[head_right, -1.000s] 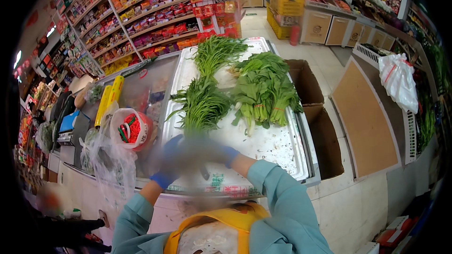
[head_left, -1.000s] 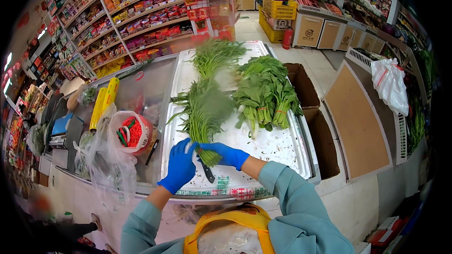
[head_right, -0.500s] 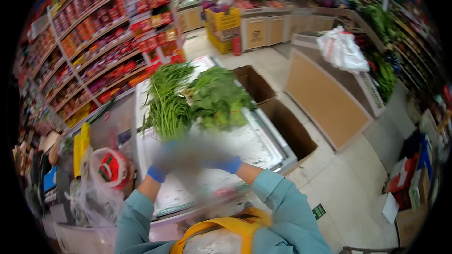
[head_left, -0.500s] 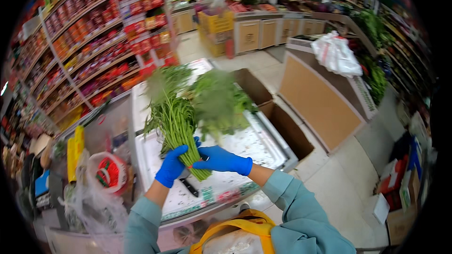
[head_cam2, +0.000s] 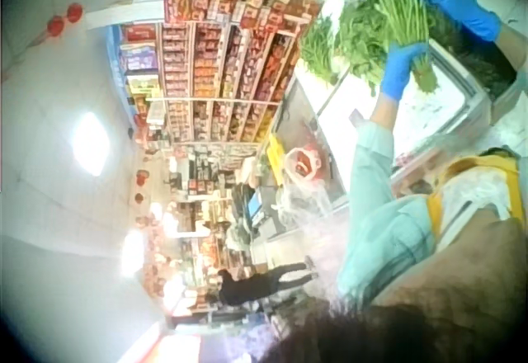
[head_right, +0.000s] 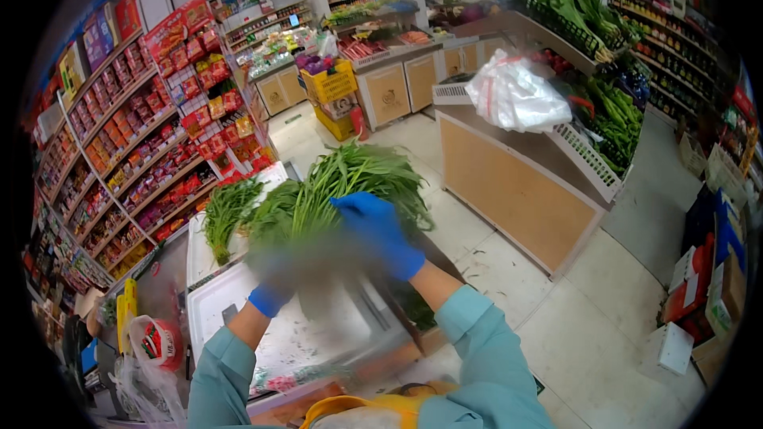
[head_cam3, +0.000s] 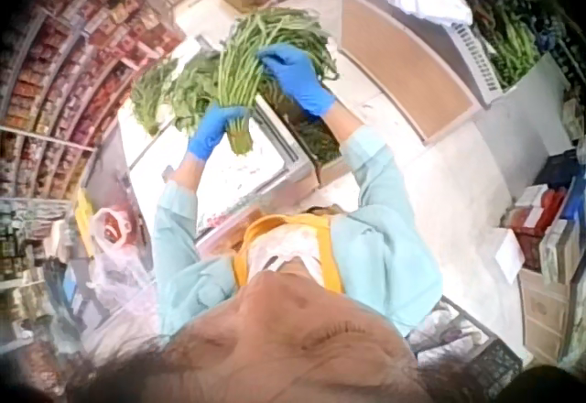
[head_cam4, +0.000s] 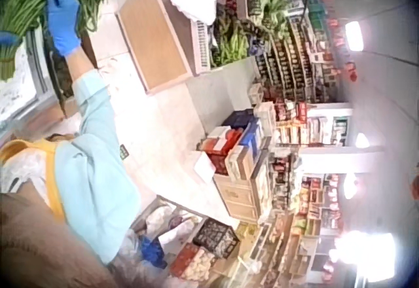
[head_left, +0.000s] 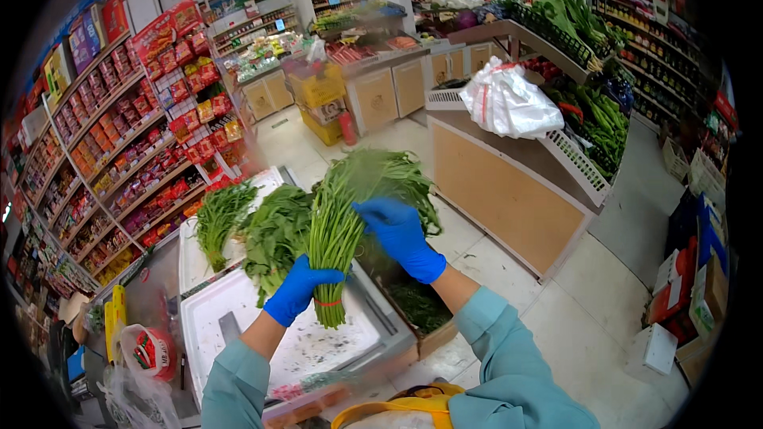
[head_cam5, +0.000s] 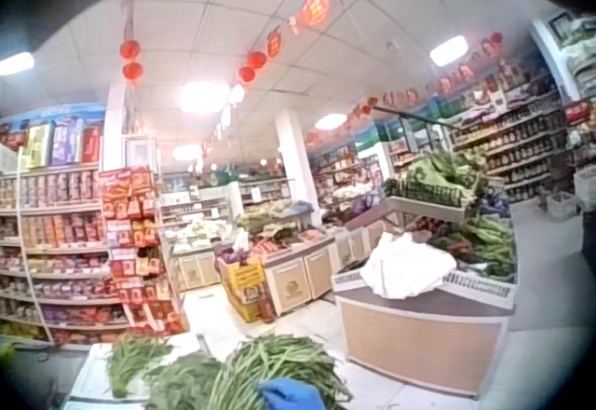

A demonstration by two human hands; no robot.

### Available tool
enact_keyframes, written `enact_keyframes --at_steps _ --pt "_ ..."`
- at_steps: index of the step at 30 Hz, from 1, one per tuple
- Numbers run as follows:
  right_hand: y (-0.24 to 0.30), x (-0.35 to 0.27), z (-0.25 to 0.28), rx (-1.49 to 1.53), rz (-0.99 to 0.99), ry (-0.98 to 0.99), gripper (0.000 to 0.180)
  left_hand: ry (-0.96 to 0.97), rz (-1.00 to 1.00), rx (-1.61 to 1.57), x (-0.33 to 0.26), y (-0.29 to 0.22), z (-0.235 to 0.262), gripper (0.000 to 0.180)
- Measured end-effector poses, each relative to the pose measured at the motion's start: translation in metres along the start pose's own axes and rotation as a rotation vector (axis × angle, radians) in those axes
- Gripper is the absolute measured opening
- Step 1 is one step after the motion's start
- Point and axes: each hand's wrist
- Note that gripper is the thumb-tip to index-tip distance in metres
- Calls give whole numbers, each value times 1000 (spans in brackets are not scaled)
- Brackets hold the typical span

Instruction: The person trims the ends of a bunch of green leafy vegetables using a knife on a white cutting board. They then carry the bunch to a refrigerated display shelf and arrange it among other vegetables.

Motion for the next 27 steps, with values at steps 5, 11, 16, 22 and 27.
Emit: enact_keyframes --at_steps 5,11,16,22,27 --pt "-26 -2 88 -487 243 -20 24 39 98 -8 34 -6 -76 44" --pt "-107 -42 132 -74 -293 -146 17 56 165 100 52 18 -95 38" --pt "-120 -89 120 -204 -460 74 30 -7 180 -27 65 37 -102 36" --pt "-68 -69 87 237 -714 108 39 -92 211 73 69 49 -116 39" --pt "-70 -66 81 457 -743 129 38 -102 207 0 67 47 -110 43"
Point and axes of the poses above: each hand's wrist, its own x-axis towards the middle knuckle, its own z-axis out of the back of the hand, y = z × x, and after that the axes turned 5 degrees about -z, right-handed
